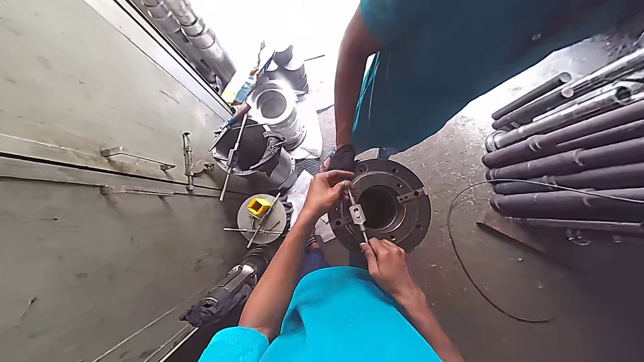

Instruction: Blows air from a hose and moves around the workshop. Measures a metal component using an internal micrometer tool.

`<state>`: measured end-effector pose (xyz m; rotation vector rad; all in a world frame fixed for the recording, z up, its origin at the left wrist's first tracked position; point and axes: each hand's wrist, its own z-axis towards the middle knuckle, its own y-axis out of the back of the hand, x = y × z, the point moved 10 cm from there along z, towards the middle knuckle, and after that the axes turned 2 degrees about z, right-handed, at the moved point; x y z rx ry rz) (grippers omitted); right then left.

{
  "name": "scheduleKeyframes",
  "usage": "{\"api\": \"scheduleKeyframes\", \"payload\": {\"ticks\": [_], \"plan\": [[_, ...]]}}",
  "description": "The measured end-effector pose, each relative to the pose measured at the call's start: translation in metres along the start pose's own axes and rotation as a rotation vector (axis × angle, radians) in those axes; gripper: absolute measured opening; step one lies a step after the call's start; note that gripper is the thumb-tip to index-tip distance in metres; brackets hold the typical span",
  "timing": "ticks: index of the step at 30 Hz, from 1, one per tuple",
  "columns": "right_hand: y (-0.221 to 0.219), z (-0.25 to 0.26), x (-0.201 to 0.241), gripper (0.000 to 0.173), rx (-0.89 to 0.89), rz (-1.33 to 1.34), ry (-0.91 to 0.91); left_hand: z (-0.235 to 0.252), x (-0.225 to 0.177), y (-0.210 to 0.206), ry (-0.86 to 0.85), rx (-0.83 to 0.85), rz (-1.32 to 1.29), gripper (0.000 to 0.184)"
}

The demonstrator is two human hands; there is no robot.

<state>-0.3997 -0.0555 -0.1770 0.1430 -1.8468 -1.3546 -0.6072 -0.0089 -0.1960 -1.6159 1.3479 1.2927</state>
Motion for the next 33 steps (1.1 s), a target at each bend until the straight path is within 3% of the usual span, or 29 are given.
{"api": "scheduleKeyframes", "payload": {"ticks": [2,5,8,11,13,15,18,20,22,24,25,27,28,30,31,33], "plan": [[0.008,0.013,-0.015,0.050,0.105,0.005,0.005,-0.002,0.001,0.014,-0.037,-0.034,0.086,0.018],[0.030,0.044,-0.052,0.040,0.112,0.037,-0.039,-0.051,0.035,0.042,-0.043,-0.170,0.108,0.013],[0.045,0.087,-0.068,0.027,0.034,0.109,-0.011,-0.117,0.061,0.024,-0.039,-0.233,-0.105,0.014],[0.046,0.106,-0.060,0.020,0.138,0.099,0.029,-0.138,0.068,0.010,0.018,-0.365,-0.280,0.011],[0.044,0.089,-0.065,0.026,0.294,0.140,-0.036,-0.115,0.062,0.026,0.037,-0.427,-0.188,0.011],[0.024,0.057,-0.061,0.036,0.536,0.293,-0.108,-0.070,0.038,0.034,0.020,-0.377,-0.063,0.014],[-0.034,0.017,-0.009,0.039,0.694,0.760,-0.175,0.007,-0.016,-0.018,-0.075,0.000,0.240,0.020],[-0.065,0.021,0.028,0.034,0.513,1.059,-0.335,0.036,-0.039,-0.088,-0.116,0.357,0.578,0.020],[-0.077,0.036,0.049,0.017,0.210,1.225,-0.599,0.026,-0.044,-0.145,-0.160,0.681,0.816,0.019],[-0.078,0.042,0.057,0.008,0.108,1.253,-0.712,0.005,-0.045,-0.154,-0.227,0.830,0.829,0.019],[-0.078,0.042,0.058,0.012,0.190,1.231,-0.644,-0.004,-0.050,-0.140,-0.268,0.801,0.760,0.026],[-0.062,0.040,0.049,0.026,0.393,1.060,-0.298,-0.015,-0.051,-0.088,-0.350,0.572,0.567,0.031],[-0.043,0.041,0.037,0.027,0.360,0.910,-0.129,-0.025,-0.043,-0.057,-0.357,0.438,0.463,0.028],[0.014,0.047,0.005,0.025,0.046,0.618,0.067,-0.053,-0.003,-0.010,-0.266,0.285,0.291,0.027],[0.043,0.055,-0.013,0.024,-0.114,0.441,0.092,-0.068,0.017,0.002,-0.202,0.251,0.206,0.030],[0.072,0.078,-0.042,0.027,-0.181,0.161,0.115,-0.096,0.045,0.010,-0.102,0.126,0.001,0.031]]}}
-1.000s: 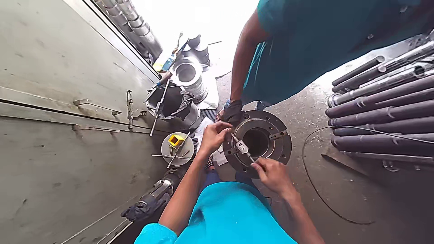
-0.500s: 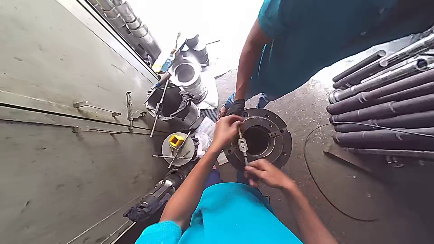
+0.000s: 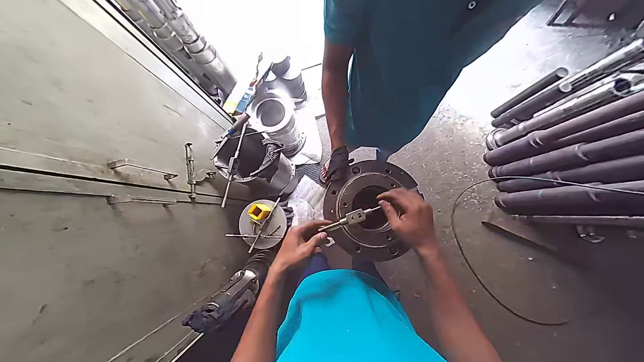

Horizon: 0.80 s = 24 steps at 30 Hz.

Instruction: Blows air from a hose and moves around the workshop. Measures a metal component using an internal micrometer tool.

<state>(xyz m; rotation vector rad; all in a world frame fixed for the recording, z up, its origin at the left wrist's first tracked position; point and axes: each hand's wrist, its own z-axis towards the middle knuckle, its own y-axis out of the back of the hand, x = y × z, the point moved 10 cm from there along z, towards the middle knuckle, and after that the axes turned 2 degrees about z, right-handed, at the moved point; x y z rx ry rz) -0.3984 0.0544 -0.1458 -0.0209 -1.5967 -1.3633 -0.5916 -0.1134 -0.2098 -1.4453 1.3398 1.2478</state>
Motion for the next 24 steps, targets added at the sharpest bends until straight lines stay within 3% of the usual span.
{"api": "scheduleKeyframes", "payload": {"ticks": [3,5,7,10,12,14,16,19,24], "plan": [[-0.015,0.007,-0.031,0.037,0.173,-0.098,-0.018,-0.016,0.013,-0.002,-0.050,-0.323,-0.191,0.023],[-0.024,-0.015,-0.036,0.049,0.209,-0.118,-0.127,-0.002,0.017,0.003,-0.077,-0.428,-0.232,0.020],[-0.028,-0.052,-0.019,0.057,0.197,-0.218,-0.248,0.023,0.013,0.004,-0.046,-0.405,-0.249,0.022],[-0.045,-0.091,0.020,0.059,0.138,-0.313,-0.259,0.065,-0.014,0.002,-0.030,-0.199,-0.181,0.031],[-0.047,-0.093,0.014,0.057,0.227,-0.278,-0.290,0.072,-0.017,0.004,-0.020,-0.126,-0.159,0.030],[-0.036,-0.078,-0.008,0.053,0.359,-0.205,-0.341,0.057,-0.010,0.015,-0.040,-0.181,-0.056,0.019],[-0.020,-0.050,-0.028,0.042,0.368,-0.192,-0.327,0.031,0.000,0.021,-0.032,-0.280,0.068,0.017],[-0.009,0.001,-0.027,0.018,0.262,-0.144,-0.151,-0.010,0.001,0.002,-0.084,-0.371,0.068,0.015],[-0.014,0.031,-0.010,0.014,0.310,-0.153,0.029,-0.032,-0.003,-0.011,-0.068,-0.482,0.089,0.010]]}}
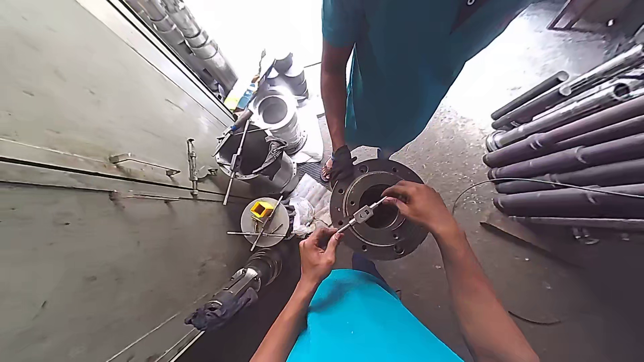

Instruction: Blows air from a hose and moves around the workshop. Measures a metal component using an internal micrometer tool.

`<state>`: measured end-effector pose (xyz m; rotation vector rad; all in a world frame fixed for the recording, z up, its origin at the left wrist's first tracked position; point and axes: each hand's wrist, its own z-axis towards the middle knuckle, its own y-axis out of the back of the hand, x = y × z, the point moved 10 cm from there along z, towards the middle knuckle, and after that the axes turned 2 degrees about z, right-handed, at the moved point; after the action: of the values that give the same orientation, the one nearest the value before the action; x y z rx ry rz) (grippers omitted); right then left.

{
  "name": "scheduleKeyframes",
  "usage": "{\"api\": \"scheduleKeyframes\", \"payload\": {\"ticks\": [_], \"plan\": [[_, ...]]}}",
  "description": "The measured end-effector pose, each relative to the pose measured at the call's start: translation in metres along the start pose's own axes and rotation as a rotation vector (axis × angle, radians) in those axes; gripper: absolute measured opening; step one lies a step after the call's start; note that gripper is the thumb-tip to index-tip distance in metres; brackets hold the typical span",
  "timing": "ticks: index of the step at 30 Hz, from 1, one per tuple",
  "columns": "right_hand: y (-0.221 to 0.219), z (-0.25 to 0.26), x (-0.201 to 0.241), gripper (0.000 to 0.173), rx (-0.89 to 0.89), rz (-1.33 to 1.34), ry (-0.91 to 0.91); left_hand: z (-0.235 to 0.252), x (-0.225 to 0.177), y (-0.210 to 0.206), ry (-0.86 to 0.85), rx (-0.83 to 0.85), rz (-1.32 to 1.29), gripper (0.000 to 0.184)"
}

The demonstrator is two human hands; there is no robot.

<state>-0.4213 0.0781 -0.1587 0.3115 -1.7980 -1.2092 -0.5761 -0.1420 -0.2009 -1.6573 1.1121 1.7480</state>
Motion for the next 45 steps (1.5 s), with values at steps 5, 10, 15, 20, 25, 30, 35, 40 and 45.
{"api": "scheduleKeyframes", "payload": {"ticks": [5,10,15,20,25,30,35,40,45], "plan": [[-0.041,-0.061,-0.002,0.028,0.345,0.203,-0.228,0.068,0.001,-0.007,0.165,0.057,-0.070,0.017],[-0.125,-0.090,0.061,0.034,0.502,0.896,-0.426,0.127,-0.048,-0.087,0.202,0.585,0.068,0.024],[-0.163,-0.062,0.110,0.026,0.120,1.344,-0.633,0.113,-0.067,-0.164,0.022,1.068,0.372,0.023],[-0.152,-0.077,0.087,0.032,0.309,1.196,-0.501,0.135,-0.051,-0.127,0.043,0.781,0.284,0.018],[-0.085,-0.100,0.008,0.029,0.304,0.666,-0.538,0.115,-0.012,-0.032,0.161,0.310,0.049,0.018],[-0.045,-0.057,-0.035,0.023,0.106,0.456,-0.563,0.049,0.010,0.006,0.226,0.015,-0.050,0.011],[-0.025,-0.002,-0.015,0.015,-0.035,0.415,-0.287,-0.007,0.009,-0.007,0.222,0.044,-0.137,0.011],[-0.036,-0.051,-0.018,0.024,0.268,0.319,-0.295,0.057,0.002,0.006,0.178,0.005,0.008,0.014],[-0.134,-0.084,0.069,0.034,0.480,0.996,-0.343,0.131,-0.046,-0.103,0.064,0.633,0.145,0.023]]}}
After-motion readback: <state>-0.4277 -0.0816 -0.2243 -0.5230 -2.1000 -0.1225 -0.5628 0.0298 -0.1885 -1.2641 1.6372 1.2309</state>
